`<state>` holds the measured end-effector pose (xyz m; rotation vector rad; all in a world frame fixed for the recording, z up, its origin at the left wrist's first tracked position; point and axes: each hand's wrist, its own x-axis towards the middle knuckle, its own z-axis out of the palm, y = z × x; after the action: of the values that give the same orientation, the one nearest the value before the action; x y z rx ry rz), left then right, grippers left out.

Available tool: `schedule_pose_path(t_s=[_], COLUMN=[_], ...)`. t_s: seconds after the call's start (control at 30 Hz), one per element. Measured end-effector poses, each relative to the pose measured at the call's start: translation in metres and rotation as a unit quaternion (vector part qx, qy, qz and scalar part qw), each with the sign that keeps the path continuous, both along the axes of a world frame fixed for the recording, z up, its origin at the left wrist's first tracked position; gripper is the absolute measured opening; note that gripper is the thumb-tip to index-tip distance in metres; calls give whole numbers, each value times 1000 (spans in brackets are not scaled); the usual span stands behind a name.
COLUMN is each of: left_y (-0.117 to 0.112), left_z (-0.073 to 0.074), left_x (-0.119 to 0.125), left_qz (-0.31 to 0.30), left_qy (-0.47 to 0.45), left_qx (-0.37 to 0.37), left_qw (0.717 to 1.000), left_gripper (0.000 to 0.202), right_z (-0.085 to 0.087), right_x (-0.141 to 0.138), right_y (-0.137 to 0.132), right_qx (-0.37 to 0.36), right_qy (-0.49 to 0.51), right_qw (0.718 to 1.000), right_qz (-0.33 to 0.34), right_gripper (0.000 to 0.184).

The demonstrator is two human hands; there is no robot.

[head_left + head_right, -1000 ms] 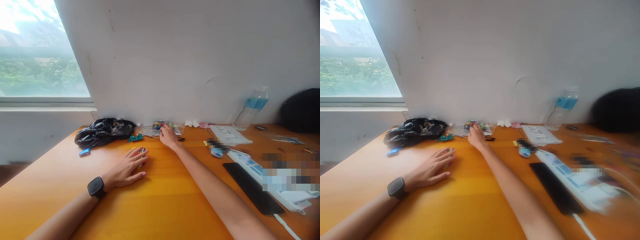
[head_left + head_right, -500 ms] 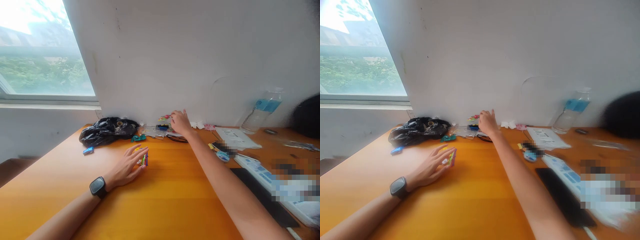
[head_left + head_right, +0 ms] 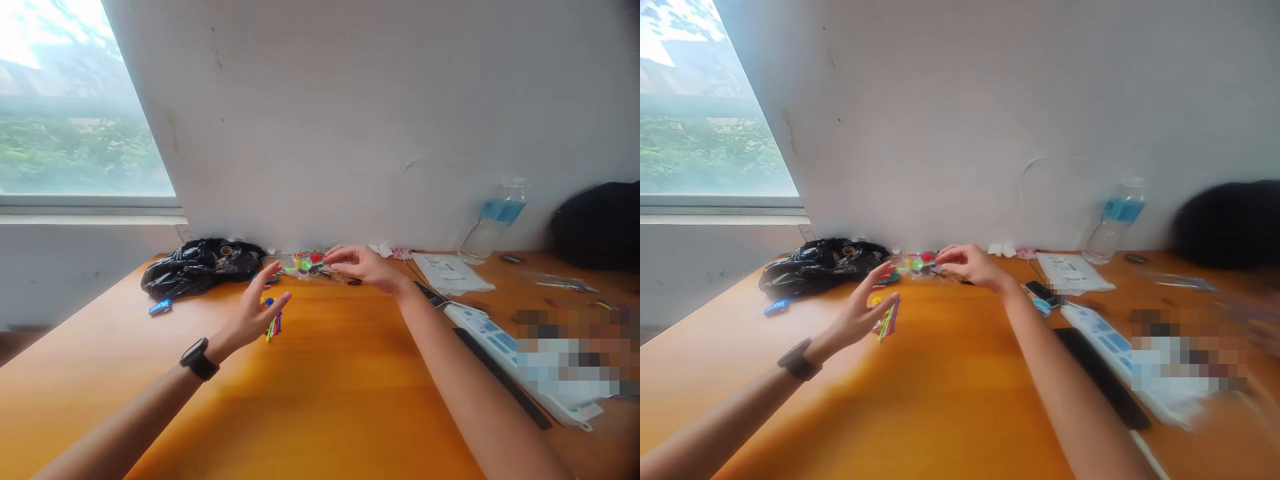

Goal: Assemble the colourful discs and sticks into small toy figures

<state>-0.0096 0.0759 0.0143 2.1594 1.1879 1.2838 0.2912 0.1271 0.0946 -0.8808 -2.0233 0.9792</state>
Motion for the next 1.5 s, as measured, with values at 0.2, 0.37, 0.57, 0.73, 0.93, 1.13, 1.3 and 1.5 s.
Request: schedule_pose_path(t_s=[0.2, 0.37, 0.57, 0.73, 0.93, 1.13, 1.3, 1.5], left_y=[35, 33, 37, 80, 142, 133, 93, 64], left_z=[14, 32, 55, 68, 57, 29, 26, 44], left_x=[33, 38, 50, 26, -16, -18, -8, -12], left_qz=[-89, -102, -94, 16, 256, 254, 158, -76], left_qy=[-31, 88, 69, -56, -3, 210, 231, 215], left_qx=[-69, -83, -28, 2, -37, -43, 49, -23], left_qw=[993, 987, 993, 998, 966, 943, 959, 973], left_gripper=[46, 43, 39, 38, 47, 63, 53, 35], right_z=[-51, -84, -94, -93, -69, -57, -69, -55], right_x=[3, 17, 10, 9, 2, -48, -65, -39], right_y=[7, 14, 15, 16, 11, -22, -26, -19], right_qx=[-237, -333, -330, -273, -73, 62, 36, -19], right_qy=[87, 72, 77, 14, -246, -295, -332, -405], right_qw=[965, 936, 931, 954, 967, 952, 939, 912], right_qz=[64, 89, 136, 125, 1, 56, 87, 67], right_gripper=[38, 52, 63, 57, 62, 56, 29, 14])
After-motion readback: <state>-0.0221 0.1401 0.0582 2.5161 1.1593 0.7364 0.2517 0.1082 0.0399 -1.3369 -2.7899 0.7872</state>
